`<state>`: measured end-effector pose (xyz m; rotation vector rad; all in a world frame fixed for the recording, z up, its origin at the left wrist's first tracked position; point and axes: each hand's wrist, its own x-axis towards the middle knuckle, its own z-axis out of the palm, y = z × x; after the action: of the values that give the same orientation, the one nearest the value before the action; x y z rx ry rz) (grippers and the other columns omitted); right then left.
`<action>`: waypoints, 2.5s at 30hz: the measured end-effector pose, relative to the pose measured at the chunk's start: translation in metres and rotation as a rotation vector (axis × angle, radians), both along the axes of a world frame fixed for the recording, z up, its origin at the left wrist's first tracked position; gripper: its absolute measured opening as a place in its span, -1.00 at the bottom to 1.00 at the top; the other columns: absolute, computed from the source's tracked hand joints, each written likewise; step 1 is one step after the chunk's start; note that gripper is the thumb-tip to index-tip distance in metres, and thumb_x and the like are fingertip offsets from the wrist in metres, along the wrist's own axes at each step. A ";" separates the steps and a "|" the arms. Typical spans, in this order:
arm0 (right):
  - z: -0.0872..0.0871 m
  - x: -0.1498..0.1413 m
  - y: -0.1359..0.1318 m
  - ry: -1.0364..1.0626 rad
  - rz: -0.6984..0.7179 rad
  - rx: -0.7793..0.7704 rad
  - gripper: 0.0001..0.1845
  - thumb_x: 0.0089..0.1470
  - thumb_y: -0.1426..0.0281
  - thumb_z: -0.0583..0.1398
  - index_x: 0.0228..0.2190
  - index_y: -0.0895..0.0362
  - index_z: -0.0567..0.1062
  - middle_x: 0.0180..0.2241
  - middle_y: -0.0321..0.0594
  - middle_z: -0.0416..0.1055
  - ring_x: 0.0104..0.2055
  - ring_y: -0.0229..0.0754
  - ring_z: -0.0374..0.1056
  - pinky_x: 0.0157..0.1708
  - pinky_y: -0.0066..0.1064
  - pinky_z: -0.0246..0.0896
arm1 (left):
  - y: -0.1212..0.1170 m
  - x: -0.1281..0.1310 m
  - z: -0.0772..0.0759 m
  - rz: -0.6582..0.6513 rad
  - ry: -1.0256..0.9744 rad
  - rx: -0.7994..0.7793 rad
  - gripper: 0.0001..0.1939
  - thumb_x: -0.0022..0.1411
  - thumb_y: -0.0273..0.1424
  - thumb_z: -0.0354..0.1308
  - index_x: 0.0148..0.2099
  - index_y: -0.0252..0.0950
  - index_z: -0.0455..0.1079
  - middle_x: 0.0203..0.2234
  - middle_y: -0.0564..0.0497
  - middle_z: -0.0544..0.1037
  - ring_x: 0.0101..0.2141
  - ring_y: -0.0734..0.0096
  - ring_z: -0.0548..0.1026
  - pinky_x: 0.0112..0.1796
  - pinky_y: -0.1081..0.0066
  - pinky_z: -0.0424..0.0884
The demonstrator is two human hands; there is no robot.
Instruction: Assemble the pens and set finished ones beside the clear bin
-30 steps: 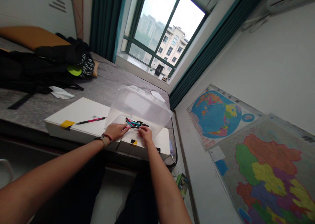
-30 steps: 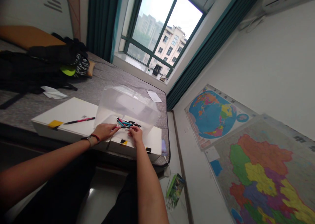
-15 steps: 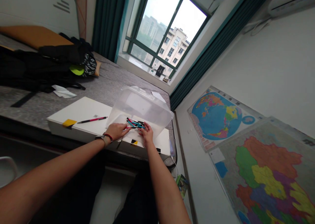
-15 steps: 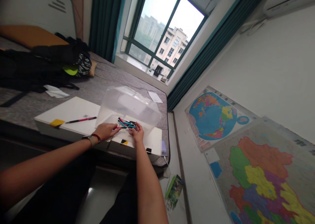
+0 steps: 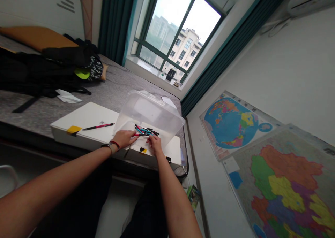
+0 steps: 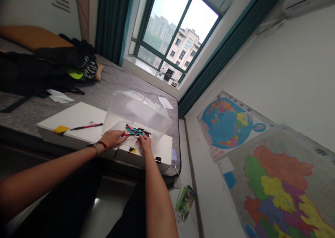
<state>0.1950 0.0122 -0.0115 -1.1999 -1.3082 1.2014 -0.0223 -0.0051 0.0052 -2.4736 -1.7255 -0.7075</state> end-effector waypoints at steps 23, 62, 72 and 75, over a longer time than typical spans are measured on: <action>-0.002 0.003 0.002 -0.024 0.177 -0.018 -0.58 -0.22 0.18 0.42 -0.31 0.13 0.53 -0.54 -0.35 0.40 -0.56 -0.32 0.24 -0.56 -0.48 0.14 | 0.002 0.001 -0.008 -0.125 0.058 0.039 -0.46 0.37 0.02 -0.21 -0.28 -0.22 0.44 -0.42 -0.10 0.59 -0.41 0.27 0.52 -0.42 0.39 0.20; -0.006 0.002 0.003 0.035 0.246 -0.059 -0.61 -0.16 0.21 0.42 -0.28 0.16 0.60 -0.49 -0.26 0.51 -0.51 -0.27 0.38 -0.51 -0.49 0.26 | -0.006 0.005 0.004 -0.107 0.132 -0.026 -0.50 0.36 0.00 -0.18 -0.26 -0.24 0.42 -0.40 -0.13 0.57 -0.39 0.26 0.50 -0.41 0.39 0.16; 0.002 0.002 -0.001 0.095 0.160 -0.010 -0.69 -0.21 0.29 0.43 -0.37 0.18 0.62 -0.52 -0.24 0.50 -0.48 -0.23 0.39 -0.56 -0.49 0.26 | -0.009 0.013 0.010 -0.021 0.250 -0.006 -0.52 0.36 0.00 -0.17 -0.28 -0.22 0.41 -0.43 -0.11 0.57 -0.44 0.28 0.49 -0.48 0.40 0.03; 0.002 0.003 -0.001 0.106 0.151 0.002 -0.74 -0.19 0.33 0.42 -0.38 0.17 0.63 -0.52 -0.24 0.49 -0.46 -0.22 0.38 -0.56 -0.50 0.26 | -0.008 0.014 0.010 -0.023 0.261 -0.016 -0.52 0.37 0.00 -0.18 -0.30 -0.20 0.39 -0.44 -0.08 0.57 -0.43 0.29 0.48 -0.49 0.39 0.00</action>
<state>0.1975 0.0110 -0.0090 -1.0360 -1.3384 1.3526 -0.0086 -0.0126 0.0152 -2.4679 -1.6166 -0.3532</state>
